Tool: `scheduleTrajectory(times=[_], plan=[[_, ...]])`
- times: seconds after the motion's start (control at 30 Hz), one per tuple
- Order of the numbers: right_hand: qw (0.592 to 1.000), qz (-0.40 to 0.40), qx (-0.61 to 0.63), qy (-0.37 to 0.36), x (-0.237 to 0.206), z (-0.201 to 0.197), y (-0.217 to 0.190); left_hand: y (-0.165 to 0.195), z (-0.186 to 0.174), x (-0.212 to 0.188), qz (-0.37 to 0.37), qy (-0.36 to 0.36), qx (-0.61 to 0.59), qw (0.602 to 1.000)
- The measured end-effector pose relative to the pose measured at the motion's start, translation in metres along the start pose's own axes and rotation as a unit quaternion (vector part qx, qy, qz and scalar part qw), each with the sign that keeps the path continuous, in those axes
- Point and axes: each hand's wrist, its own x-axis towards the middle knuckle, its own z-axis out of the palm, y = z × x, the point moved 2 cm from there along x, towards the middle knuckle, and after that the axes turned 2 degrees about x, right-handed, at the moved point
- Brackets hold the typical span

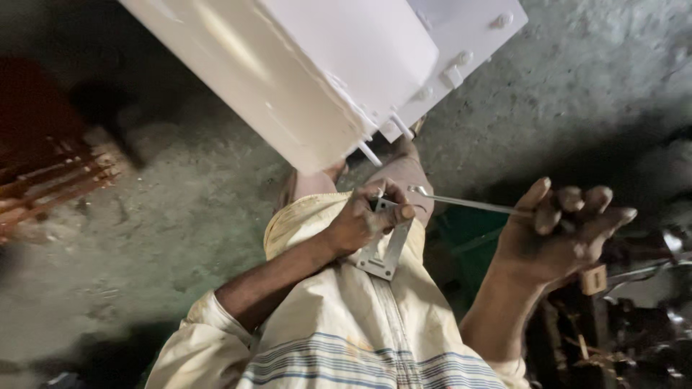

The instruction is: The person sits on the workshop floor and uses a wrench to tighten bolts on a white-painted metal tank mounted on a bracket. He holds a small metal mounting plate against the tank, threads and tightens fasteners by hand and with the wrench, and repositions the plate to work on different bolts.

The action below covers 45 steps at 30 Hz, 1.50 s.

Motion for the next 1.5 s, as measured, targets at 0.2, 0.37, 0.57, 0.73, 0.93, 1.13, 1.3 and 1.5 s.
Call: scheduleTrajectory(times=[0.2,0.37,0.57,0.73,0.93,1.13,1.3,1.5], plan=[[0.984,0.073,0.161,-0.035,0.050,-0.010,0.042,0.000,0.003,-0.012,0.035,0.042,0.045,0.997],[0.971,0.073,0.208,-0.093,0.076,-0.003,0.082,0.011,0.009,-0.011,0.094,0.062,0.088,0.990],[0.965,0.091,0.228,-0.090,0.083,0.006,0.105,0.017,0.008,-0.010,0.093,0.077,0.063,0.991],[0.970,0.093,0.218,-0.060,0.070,0.010,0.103,0.010,0.003,-0.010,0.115,0.092,0.080,0.986],[0.990,0.124,0.053,0.043,0.004,-0.016,0.091,-0.005,0.003,-0.014,0.093,0.170,-0.029,0.981],[0.902,0.216,-0.335,-0.168,-0.055,-0.042,0.117,-0.003,-0.003,-0.003,0.064,0.229,0.215,0.947],[0.945,0.263,-0.144,-0.130,-0.063,-0.010,0.161,0.011,0.003,-0.005,0.150,0.198,0.235,0.940],[0.930,0.059,-0.287,-0.222,-0.042,0.041,0.174,0.019,-0.003,-0.006,0.163,0.247,0.381,0.876]])
